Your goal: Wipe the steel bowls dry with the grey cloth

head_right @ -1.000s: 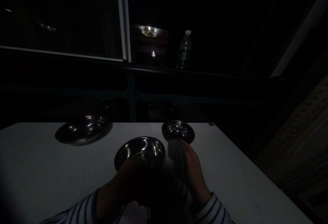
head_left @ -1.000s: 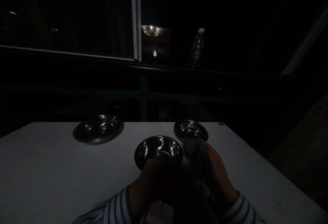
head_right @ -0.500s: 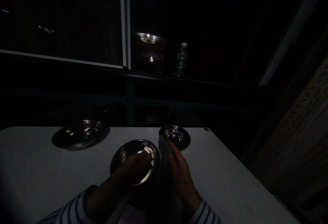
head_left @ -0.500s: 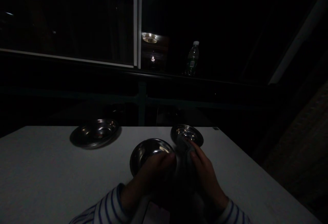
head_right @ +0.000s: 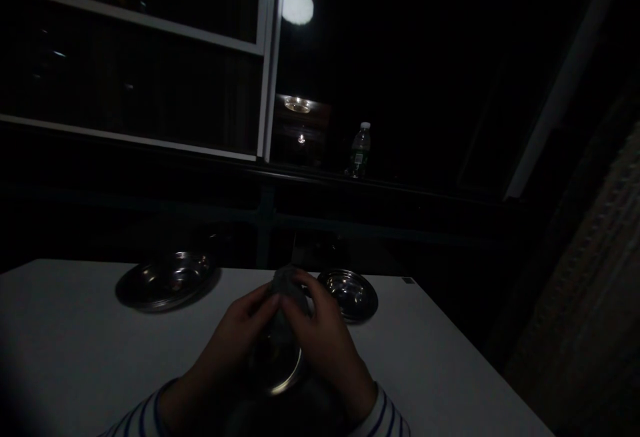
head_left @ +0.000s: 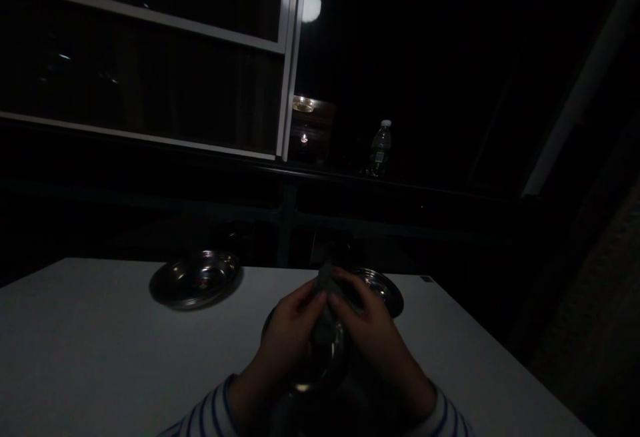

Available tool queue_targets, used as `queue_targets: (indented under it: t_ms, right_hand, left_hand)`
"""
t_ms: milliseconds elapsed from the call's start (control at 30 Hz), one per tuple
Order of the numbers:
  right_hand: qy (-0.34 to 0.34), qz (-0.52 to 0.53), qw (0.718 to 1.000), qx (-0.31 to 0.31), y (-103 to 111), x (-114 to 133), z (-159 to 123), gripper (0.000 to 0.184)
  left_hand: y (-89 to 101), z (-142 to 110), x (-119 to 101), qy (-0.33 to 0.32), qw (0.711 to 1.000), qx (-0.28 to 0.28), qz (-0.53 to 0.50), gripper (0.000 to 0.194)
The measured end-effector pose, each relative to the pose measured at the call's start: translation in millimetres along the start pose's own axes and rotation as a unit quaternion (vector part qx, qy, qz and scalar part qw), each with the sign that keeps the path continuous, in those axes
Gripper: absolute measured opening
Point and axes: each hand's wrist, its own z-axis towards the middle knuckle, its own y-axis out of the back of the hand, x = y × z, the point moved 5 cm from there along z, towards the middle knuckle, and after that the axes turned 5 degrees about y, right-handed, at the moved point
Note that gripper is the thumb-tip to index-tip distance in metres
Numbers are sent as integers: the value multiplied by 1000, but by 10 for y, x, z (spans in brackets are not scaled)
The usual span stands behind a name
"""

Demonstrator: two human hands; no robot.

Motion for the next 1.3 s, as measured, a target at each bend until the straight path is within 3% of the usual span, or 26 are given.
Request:
queue_targets:
  t_ms: [100, 233, 433, 600, 733, 900, 1100, 1200, 1300]
  right_hand:
    - [-11, 26, 1000, -5, 4, 61, 80, 25]
    - [-5, 52, 998, -15, 11, 98, 82, 13]
    - [-32, 77, 996, -34, 145, 113, 77, 12]
    - [-124, 89, 986, -67, 429, -50, 107, 19]
    - [-147, 157, 976, -41, 455, -142, 108, 26]
    - [-89, 105, 990, 41, 336, -37, 75, 24]
    - [-4, -28, 992, 125, 293, 219, -22, 57]
    - [-6, -15, 986, 165, 180, 253, -40, 32]
    - [-25, 17, 993, 114, 144, 217, 3, 16]
  left_hand:
    - [-2, -13, -52, -26, 999, 10, 39, 35]
    - [-7, -22, -55, -1, 998, 17, 67, 33]
    - [37, -6, -22, 32, 996, 13, 83, 28]
    - [214, 19, -105, 9, 993, -89, 78, 34]
    - [291, 29, -162, -13, 984, -136, 111, 36]
    - [210, -26, -195, -5, 983, -101, 152, 35]
    - [67, -156, -403, -88, 957, 32, 276, 26]
    - [64, -168, -465, -103, 946, 49, 304, 25]
    - [155, -111, -429, -43, 966, 29, 255, 33]
